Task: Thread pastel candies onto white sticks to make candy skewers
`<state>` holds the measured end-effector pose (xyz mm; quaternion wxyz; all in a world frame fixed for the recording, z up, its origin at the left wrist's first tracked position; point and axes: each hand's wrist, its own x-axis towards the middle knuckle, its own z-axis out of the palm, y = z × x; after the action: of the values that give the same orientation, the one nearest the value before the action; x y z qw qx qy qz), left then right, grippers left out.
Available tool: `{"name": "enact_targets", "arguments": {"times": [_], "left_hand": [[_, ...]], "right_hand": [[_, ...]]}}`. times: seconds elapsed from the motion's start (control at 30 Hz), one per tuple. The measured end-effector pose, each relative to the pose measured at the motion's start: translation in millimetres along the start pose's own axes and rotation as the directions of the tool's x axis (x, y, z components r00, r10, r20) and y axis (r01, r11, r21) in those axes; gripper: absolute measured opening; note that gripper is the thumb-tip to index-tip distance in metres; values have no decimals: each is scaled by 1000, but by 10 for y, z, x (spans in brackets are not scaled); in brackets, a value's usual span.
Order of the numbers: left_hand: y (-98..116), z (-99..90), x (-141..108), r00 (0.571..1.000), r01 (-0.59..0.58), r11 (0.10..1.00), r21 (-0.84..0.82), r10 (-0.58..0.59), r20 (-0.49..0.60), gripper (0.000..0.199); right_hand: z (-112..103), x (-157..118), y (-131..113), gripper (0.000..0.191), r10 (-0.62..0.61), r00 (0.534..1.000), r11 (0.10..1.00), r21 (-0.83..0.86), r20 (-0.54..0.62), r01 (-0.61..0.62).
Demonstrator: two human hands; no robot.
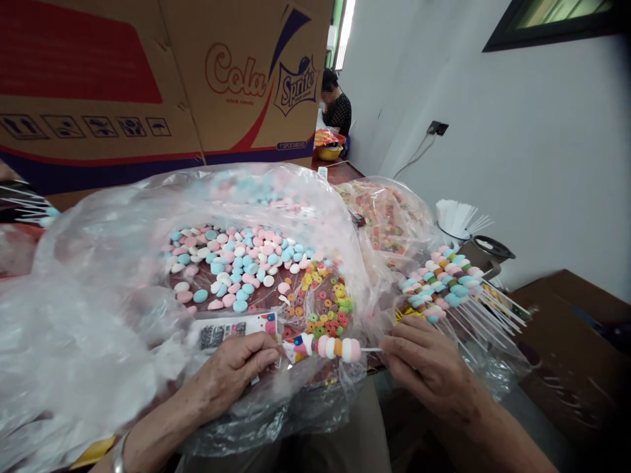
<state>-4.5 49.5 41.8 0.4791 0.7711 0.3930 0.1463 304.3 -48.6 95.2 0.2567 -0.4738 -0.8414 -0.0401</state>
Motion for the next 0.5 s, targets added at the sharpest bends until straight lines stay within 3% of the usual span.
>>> {"name": "enact_targets", "arguments": {"times": [0.17, 0.37, 0.5], "left_hand": [[-2, -11, 20, 999, -26, 999, 43, 27, -42, 35], [2, -106, -10, 996, -21, 991, -135, 32, 83, 35], [-15, -149, -32, 991, -8, 979, -204, 35, 131, 34]], "right_hand": [[14, 25, 13, 27, 128, 985, 985, 99, 114, -140], [17, 35, 35, 29, 327, 915, 898, 223, 236, -378], [74, 63, 12, 29, 355, 907, 880, 247, 226, -406]]}}
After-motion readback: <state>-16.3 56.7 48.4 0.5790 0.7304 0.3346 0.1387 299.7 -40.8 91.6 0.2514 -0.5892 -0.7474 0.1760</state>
